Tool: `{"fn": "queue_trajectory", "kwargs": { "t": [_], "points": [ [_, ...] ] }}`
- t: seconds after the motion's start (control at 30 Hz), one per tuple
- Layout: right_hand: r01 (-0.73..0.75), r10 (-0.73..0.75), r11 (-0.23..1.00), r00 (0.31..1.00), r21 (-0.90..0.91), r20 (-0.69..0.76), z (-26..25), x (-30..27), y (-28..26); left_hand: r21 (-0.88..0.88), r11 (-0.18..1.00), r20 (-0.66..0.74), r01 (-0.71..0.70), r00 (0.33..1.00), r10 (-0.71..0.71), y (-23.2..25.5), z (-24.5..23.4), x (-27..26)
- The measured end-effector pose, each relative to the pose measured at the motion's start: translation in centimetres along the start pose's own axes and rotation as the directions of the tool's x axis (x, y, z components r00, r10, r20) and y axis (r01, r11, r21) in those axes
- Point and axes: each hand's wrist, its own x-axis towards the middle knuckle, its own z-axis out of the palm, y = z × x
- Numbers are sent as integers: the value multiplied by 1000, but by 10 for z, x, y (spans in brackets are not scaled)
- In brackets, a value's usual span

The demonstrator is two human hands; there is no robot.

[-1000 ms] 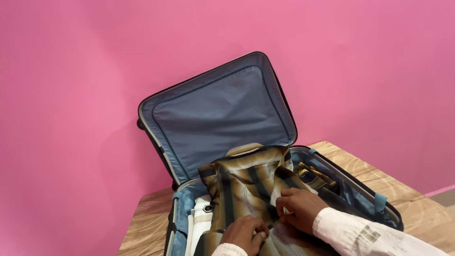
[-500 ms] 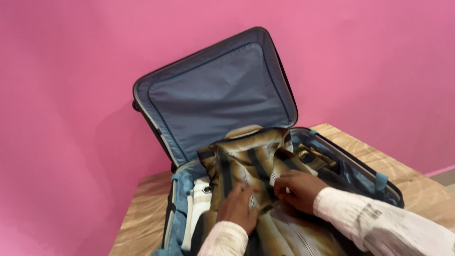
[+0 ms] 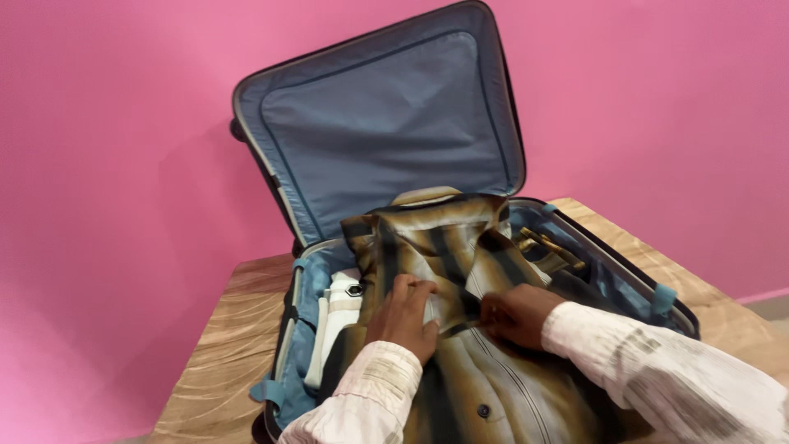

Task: The person folds a striped shirt and places it into an open suitcase. They then retrieve a white shirt from a blue laundry basket, fold it, and place it into the suitcase on top of the other clothes.

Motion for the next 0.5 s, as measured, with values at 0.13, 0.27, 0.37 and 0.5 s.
{"fn": "queue_trajectory", "kwargs": {
  "t": [0.13,0.27,0.37,0.5],
  "points": [
    [-43,43,997,999,60,-7,-6,2,8,46,996,194,77,977,-85,11,-15,0],
    [-9,1,997,994,74,107,-30,-12,2,24,998,263,-62,963,53,16,-36,-14],
    [4,-47,975,982,224,185,-43,-34,-15,34,999,388,-6,921,-7,22,-47,-30],
    [-100,23,973,939,209,343,-54,-66,-27,3,991,415,-132,902,118,20,-58,-57]
  ]
}}
